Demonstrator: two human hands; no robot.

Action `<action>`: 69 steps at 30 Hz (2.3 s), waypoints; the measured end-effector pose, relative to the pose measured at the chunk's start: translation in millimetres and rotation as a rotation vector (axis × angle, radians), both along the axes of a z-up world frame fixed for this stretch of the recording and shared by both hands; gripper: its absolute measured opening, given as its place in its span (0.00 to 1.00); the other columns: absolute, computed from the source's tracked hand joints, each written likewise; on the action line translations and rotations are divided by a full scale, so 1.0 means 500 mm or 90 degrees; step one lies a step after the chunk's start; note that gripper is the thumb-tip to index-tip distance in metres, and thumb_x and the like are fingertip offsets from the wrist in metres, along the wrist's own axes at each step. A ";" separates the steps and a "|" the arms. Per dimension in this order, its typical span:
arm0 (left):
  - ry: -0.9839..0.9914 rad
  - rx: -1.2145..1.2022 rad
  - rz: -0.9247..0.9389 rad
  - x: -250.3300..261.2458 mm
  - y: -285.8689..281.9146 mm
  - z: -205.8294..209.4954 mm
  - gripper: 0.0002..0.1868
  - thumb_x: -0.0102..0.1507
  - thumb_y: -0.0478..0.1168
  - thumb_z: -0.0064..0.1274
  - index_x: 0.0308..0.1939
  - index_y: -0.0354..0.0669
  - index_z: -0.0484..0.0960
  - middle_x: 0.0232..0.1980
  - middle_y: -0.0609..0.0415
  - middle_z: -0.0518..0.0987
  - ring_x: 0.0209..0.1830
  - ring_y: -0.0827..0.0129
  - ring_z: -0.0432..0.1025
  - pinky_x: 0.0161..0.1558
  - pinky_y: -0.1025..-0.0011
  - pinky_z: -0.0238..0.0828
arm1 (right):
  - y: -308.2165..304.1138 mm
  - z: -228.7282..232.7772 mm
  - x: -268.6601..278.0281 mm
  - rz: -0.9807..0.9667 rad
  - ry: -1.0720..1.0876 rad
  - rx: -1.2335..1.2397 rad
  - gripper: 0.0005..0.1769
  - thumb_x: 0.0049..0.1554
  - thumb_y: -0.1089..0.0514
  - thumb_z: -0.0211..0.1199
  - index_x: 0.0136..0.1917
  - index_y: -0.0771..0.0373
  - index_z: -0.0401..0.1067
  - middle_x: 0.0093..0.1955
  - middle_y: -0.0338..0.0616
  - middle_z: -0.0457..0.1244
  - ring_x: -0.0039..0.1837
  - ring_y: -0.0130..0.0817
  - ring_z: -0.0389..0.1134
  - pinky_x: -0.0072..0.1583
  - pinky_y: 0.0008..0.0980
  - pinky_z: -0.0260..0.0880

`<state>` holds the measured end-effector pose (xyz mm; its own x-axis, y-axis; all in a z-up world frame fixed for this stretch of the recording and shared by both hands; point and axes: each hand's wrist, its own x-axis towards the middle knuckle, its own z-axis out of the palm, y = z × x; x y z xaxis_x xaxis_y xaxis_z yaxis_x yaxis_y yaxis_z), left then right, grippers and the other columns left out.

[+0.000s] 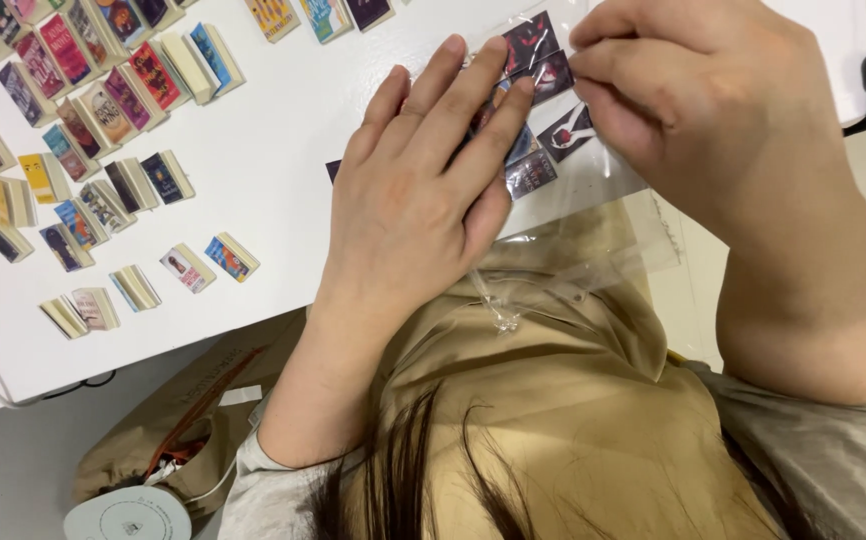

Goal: Organizing small miniature book stickers by carefully placing them into a clear plastic sleeve on a desk.

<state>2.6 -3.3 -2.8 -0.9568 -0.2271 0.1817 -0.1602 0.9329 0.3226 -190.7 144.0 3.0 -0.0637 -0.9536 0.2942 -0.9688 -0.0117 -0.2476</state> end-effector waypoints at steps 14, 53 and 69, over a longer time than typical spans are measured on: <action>0.029 -0.039 0.013 0.008 0.008 -0.014 0.26 0.70 0.44 0.48 0.73 0.48 0.70 0.76 0.50 0.69 0.78 0.54 0.63 0.75 0.54 0.60 | -0.005 0.006 0.014 0.004 -0.059 -0.078 0.02 0.72 0.72 0.70 0.58 0.74 0.77 0.60 0.56 0.70 0.58 0.49 0.72 0.56 0.40 0.73; 0.166 0.040 0.164 0.060 0.001 -0.052 0.39 0.82 0.54 0.55 0.86 0.63 0.43 0.90 0.60 0.43 0.94 0.56 0.45 0.93 0.34 0.49 | 0.021 0.044 0.078 -0.106 -0.245 -0.027 0.10 0.64 0.66 0.72 0.57 0.75 0.78 0.58 0.54 0.65 0.61 0.45 0.68 0.65 0.39 0.67; 0.071 0.122 0.178 0.173 -0.016 0.014 0.33 0.68 0.35 0.55 0.76 0.43 0.62 0.54 0.52 0.77 0.57 0.53 0.66 0.54 0.57 0.64 | 0.046 0.085 0.136 -0.012 -0.183 -0.038 0.13 0.62 0.67 0.70 0.59 0.75 0.76 0.62 0.60 0.66 0.63 0.49 0.69 0.66 0.43 0.71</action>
